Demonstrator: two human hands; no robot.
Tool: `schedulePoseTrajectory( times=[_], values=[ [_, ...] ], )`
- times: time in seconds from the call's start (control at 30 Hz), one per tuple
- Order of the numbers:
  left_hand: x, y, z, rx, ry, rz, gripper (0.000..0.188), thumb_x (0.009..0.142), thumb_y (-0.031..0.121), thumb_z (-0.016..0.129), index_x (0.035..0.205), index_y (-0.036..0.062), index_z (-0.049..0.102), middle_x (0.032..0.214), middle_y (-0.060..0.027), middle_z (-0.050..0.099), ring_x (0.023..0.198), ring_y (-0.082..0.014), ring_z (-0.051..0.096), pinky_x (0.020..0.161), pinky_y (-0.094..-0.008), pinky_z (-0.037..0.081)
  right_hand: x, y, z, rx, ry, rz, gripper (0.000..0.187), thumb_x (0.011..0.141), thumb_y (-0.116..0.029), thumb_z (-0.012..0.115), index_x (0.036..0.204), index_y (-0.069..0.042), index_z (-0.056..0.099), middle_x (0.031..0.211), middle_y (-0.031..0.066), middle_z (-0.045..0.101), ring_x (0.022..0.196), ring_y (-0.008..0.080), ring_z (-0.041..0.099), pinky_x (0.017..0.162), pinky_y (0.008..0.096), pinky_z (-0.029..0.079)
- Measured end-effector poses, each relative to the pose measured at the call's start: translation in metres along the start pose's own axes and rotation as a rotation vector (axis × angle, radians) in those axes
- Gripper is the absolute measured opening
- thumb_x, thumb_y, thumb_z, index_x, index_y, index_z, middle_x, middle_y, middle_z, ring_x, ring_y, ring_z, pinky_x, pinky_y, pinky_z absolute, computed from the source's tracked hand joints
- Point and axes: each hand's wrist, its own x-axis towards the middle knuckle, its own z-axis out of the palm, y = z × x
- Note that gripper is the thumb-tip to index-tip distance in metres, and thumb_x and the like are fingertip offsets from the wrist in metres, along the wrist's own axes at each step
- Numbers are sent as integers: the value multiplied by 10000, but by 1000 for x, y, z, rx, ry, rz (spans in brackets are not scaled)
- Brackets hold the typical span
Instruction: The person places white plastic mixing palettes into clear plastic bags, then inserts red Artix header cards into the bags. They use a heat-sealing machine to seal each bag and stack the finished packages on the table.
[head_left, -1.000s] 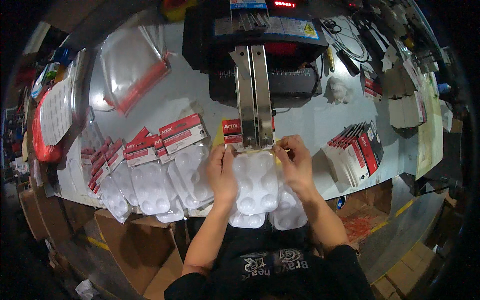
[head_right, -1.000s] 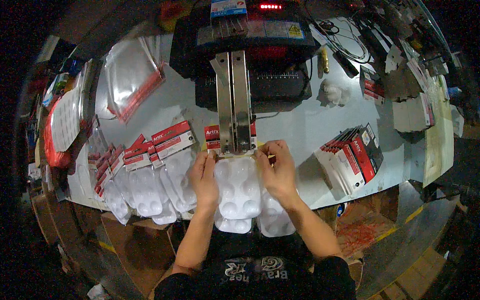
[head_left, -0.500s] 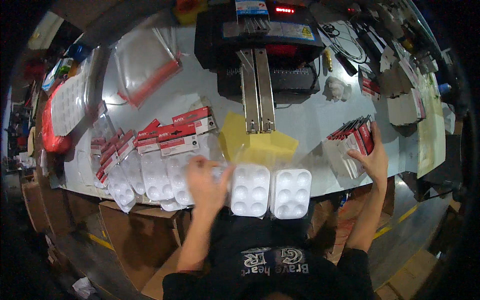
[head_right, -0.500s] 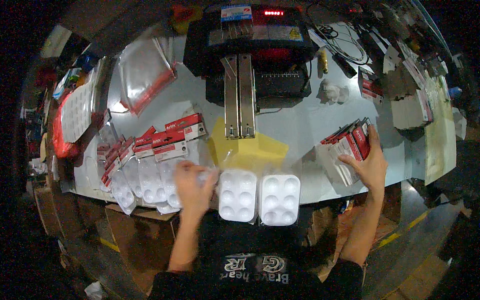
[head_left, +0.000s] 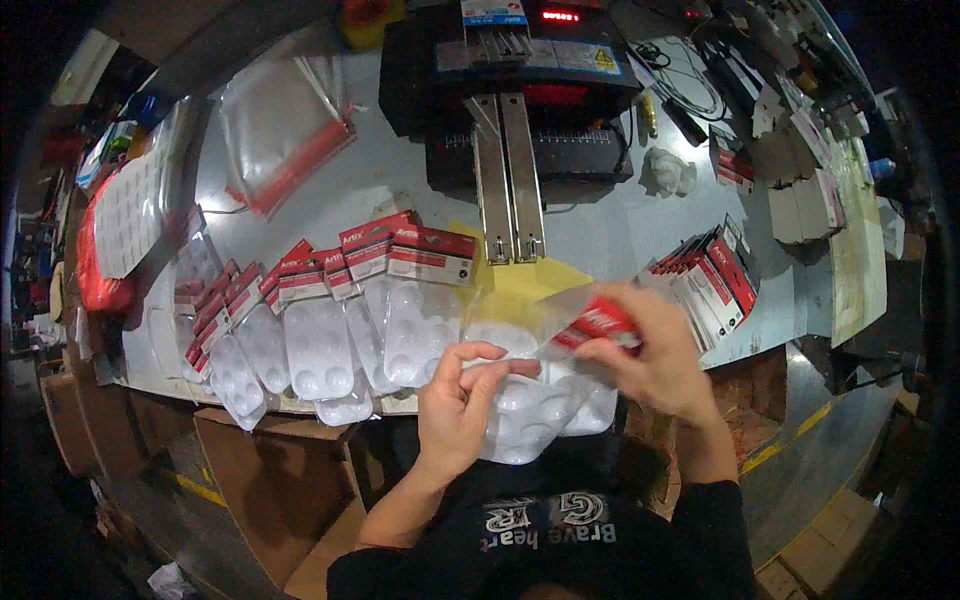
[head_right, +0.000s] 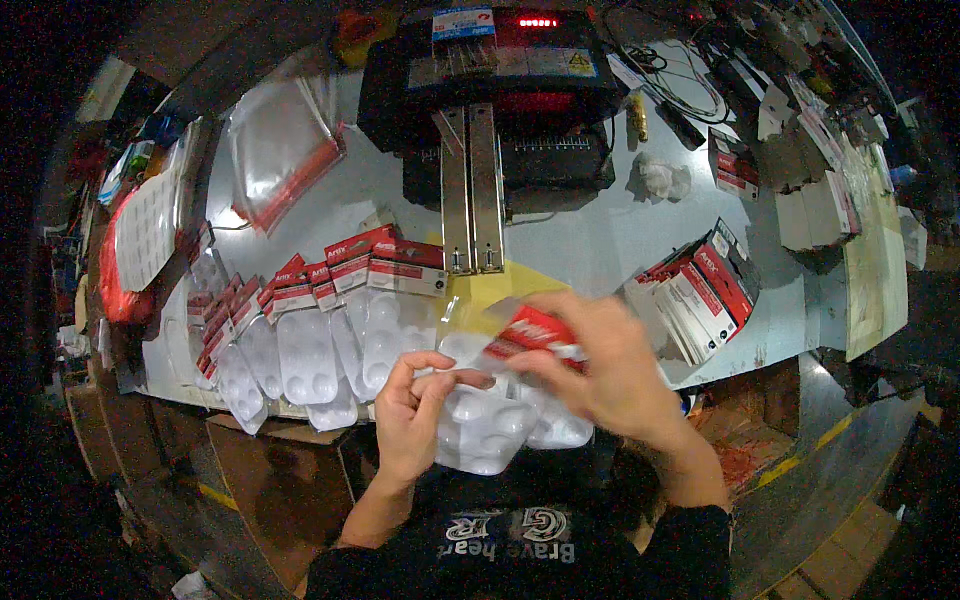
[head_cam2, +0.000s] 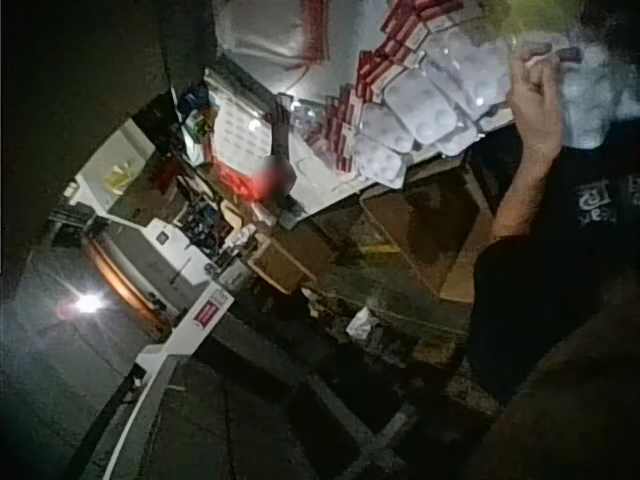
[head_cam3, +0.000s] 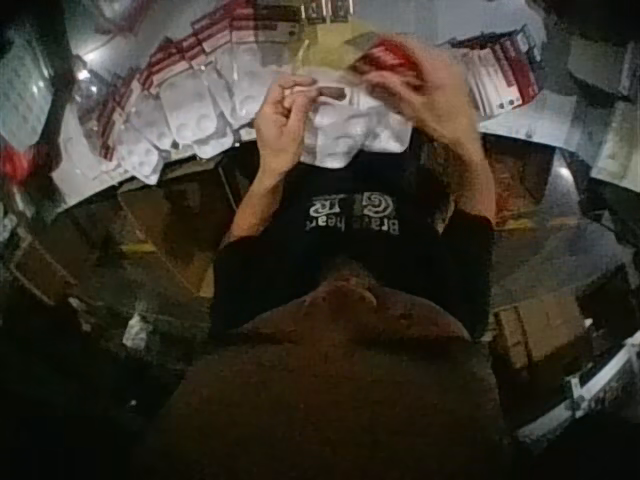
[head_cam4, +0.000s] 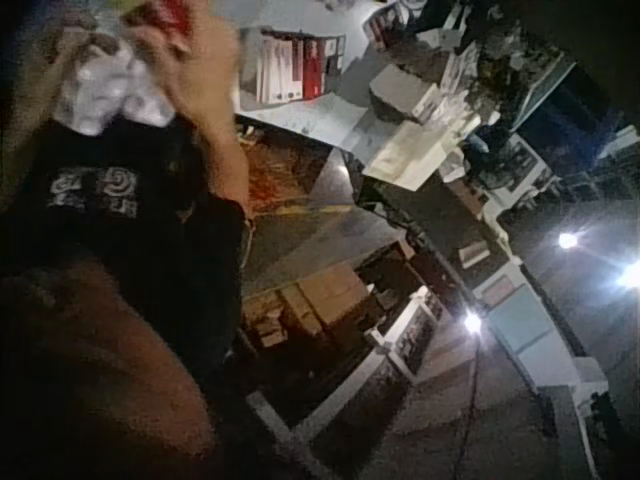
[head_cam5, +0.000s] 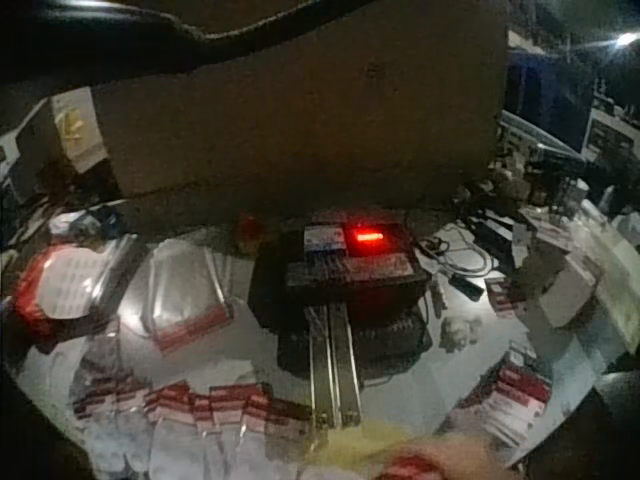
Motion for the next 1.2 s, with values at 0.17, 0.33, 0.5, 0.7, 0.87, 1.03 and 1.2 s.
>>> schedulePoseTrajectory(
  times=[0.17,0.33,0.5,0.7,0.87,1.03,1.2],
  values=[
    [-3,3,2,79,46,19,161,901,94,573,1003,-30,593,851,-76,700,718,-54,598,640,-198,458,24,-13,25,200,-149,-27,273,796,-265,695,932,-45,605,715,131,610,623,315,589,563,359,450],
    [-1,4,3,166,103,-21,137,879,115,614,948,0,639,774,-76,697,663,-43,592,604,-203,456,25,-10,17,235,-220,-22,237,804,-270,685,842,-44,621,680,123,602,558,299,575,510,350,435],
    [-3,5,2,248,61,50,125,871,107,620,921,-3,652,725,-44,675,626,-32,546,568,-197,427,23,-6,16,195,-282,-21,257,789,-279,694,850,-39,625,676,139,601,574,304,579,522,335,449],
    [4,-7,1,62,346,81,133,874,110,623,870,-20,647,684,63,545,601,-12,416,542,-168,331,8,11,16,363,-140,415,261,789,-217,705,922,4,662,710,108,657,600,158,638,542,289,485],
    [4,-25,-3,38,402,21,169,898,149,597,853,-10,630,676,68,517,603,-7,368,541,-168,289,-20,21,36,894,-261,693,211,859,-166,642,880,43,666,722,73,650,587,97,615,483,217,479],
    [32,-40,-3,104,377,40,201,928,156,520,817,-7,559,692,8,500,662,-56,399,589,-214,348,-6,32,64,970,-184,670,231,893,-169,581,880,52,650,704,63,628,587,108,599,496,232,469],
    [82,-47,-4,170,377,123,183,922,121,476,790,-6,473,690,-43,448,688,-107,398,632,-256,369,31,51,85,1101,104,623,196,887,-118,557,901,67,622,723,81,624,588,124,581,534,250,468]
  ],
)
